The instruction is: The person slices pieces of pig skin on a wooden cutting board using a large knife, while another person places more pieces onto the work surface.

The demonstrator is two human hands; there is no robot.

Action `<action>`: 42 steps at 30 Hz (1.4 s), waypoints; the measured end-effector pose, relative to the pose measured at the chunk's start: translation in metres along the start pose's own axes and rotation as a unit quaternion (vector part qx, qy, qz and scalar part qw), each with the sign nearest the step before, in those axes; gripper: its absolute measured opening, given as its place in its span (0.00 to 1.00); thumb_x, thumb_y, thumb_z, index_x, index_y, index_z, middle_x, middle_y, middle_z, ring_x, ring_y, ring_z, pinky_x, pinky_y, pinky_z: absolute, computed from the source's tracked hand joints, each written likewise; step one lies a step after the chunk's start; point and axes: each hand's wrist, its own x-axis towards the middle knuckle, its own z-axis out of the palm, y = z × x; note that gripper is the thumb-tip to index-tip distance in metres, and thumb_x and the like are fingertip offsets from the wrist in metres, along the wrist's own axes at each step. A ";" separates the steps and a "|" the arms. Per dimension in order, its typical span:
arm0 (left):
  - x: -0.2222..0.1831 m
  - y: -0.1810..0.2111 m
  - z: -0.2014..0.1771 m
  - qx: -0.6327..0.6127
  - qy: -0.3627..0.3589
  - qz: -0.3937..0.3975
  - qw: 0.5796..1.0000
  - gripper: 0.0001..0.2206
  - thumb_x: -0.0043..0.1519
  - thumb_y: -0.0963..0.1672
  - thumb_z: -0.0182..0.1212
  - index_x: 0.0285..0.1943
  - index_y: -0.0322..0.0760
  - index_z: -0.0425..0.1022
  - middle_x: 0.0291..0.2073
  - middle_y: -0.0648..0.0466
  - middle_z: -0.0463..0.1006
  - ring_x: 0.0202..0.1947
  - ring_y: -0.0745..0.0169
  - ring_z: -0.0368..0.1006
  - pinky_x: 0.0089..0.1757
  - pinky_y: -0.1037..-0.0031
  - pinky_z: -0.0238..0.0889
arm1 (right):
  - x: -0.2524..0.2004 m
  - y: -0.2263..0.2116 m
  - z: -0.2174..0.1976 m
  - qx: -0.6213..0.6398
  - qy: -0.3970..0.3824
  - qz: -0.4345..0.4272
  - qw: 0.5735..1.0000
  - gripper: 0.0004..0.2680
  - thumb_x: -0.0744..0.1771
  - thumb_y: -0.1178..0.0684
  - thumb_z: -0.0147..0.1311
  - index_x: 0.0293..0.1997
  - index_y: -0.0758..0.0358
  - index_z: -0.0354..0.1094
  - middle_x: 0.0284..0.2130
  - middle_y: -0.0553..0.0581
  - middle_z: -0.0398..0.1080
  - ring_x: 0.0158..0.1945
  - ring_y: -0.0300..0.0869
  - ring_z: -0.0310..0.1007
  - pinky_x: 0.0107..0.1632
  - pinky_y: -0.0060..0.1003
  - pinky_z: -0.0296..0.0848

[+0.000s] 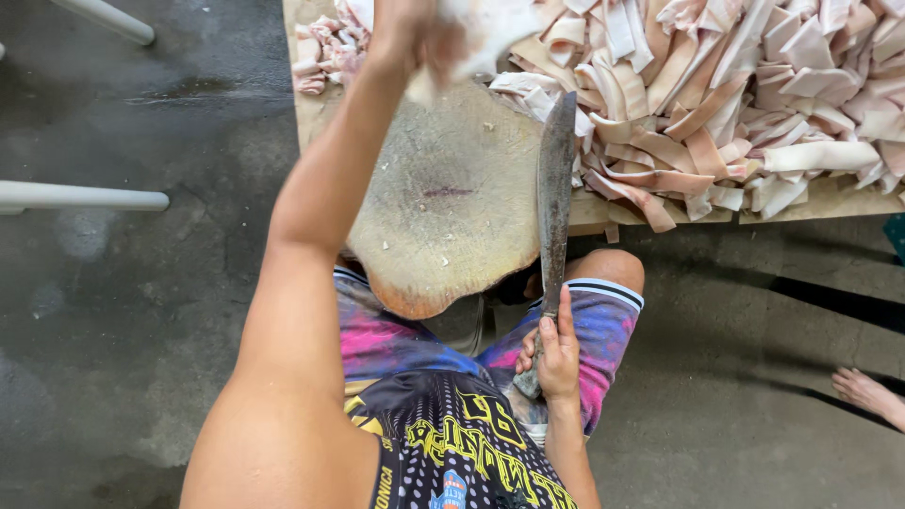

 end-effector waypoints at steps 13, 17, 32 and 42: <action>-0.126 -0.122 -0.195 -0.242 -0.116 -0.164 0.949 0.24 0.57 0.38 0.65 0.65 0.30 0.70 0.55 0.42 0.78 0.52 0.46 0.75 0.46 0.58 0.75 | -0.006 0.029 -0.005 -0.148 -0.036 -0.095 0.984 0.23 0.73 0.55 0.40 0.81 0.44 0.40 0.19 0.49 0.59 0.18 0.33 0.58 0.22 0.31 0.67; -0.111 -0.170 -0.197 -0.016 -0.025 -0.037 0.999 0.19 0.61 0.36 0.66 0.63 0.24 0.76 0.51 0.40 0.80 0.45 0.57 0.78 0.43 0.68 0.70 | -0.020 0.016 0.019 -0.209 -0.046 -0.133 0.968 0.22 0.73 0.54 0.40 0.80 0.44 0.44 0.19 0.47 0.59 0.18 0.32 0.58 0.22 0.28 0.65; -0.190 -0.243 -0.217 -0.332 0.069 0.056 0.939 0.18 0.66 0.34 0.60 0.66 0.26 0.68 0.51 0.46 0.80 0.47 0.60 0.79 0.47 0.71 0.77 | -0.020 0.011 0.100 -0.510 -0.021 -0.249 0.823 0.21 0.72 0.57 0.50 0.76 0.50 0.54 0.20 0.60 0.68 0.22 0.45 0.71 0.32 0.38 0.71; -0.227 -0.186 -0.239 -0.192 0.002 -0.056 0.980 0.16 0.65 0.36 0.58 0.63 0.31 0.68 0.45 0.47 0.81 0.33 0.58 0.83 0.28 0.69 0.79 | -0.083 -0.056 0.084 -0.269 -0.145 -0.551 0.777 0.24 0.76 0.59 0.40 0.83 0.37 0.41 0.32 0.52 0.67 0.27 0.33 0.65 0.35 0.27 0.74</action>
